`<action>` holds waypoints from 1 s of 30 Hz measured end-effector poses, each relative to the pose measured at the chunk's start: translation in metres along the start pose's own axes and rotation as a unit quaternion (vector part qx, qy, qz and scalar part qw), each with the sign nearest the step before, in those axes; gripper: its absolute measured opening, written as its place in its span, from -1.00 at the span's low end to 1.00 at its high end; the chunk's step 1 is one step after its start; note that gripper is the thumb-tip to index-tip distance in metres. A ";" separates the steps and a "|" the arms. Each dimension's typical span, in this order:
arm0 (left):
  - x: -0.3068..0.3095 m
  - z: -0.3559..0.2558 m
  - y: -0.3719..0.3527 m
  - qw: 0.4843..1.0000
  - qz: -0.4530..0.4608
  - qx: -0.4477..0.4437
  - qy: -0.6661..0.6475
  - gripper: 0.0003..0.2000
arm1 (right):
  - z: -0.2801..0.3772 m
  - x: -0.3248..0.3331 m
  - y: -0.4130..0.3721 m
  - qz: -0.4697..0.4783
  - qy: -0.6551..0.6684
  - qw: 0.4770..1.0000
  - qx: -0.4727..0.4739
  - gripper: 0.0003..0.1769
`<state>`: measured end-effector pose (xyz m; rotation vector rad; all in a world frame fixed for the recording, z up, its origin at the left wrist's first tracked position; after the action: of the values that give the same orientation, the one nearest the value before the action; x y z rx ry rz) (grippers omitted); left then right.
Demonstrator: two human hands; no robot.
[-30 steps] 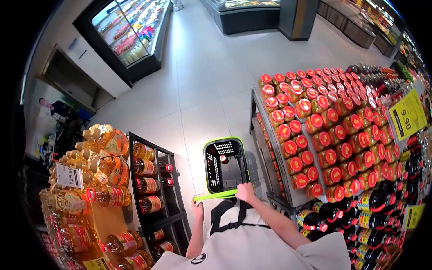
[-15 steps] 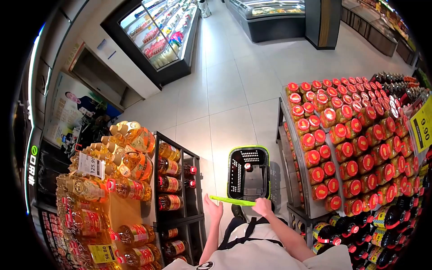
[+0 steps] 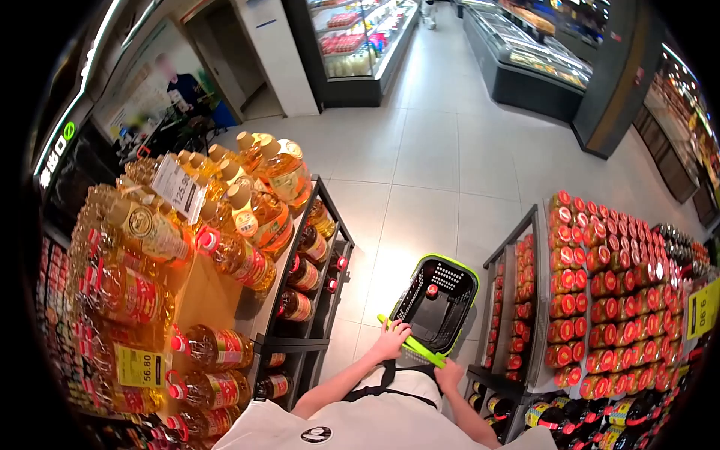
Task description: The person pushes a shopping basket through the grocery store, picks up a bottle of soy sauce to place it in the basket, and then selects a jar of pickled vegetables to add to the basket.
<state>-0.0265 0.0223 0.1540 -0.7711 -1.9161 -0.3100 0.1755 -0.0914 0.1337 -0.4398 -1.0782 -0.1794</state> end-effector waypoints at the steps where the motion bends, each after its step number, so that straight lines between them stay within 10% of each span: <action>1: 0.005 0.006 -0.010 1.000 0.000 -0.017 0.000 -0.47 | 0.004 -0.008 -0.011 -0.005 -0.017 1.000 -0.001 -0.79; 30: 0.085 0.164 0.046 0.992 -0.089 -0.066 -0.060 -0.64 | 0.127 -0.077 0.062 0.114 0.086 0.990 -0.013 -0.71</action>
<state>-0.1393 0.1750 0.1473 -0.7194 -2.0993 -0.5160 0.0580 0.0138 0.1008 -0.5569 -0.8498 -0.0270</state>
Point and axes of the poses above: each hand's wrist, its own y-axis towards the middle knuckle, its own x-axis out of the back of the hand, z = x × y, the point moved 2 cm from there along y, towards the middle knuckle, and after that the axes turned 5 degrees about z, right-handed, at the moved point
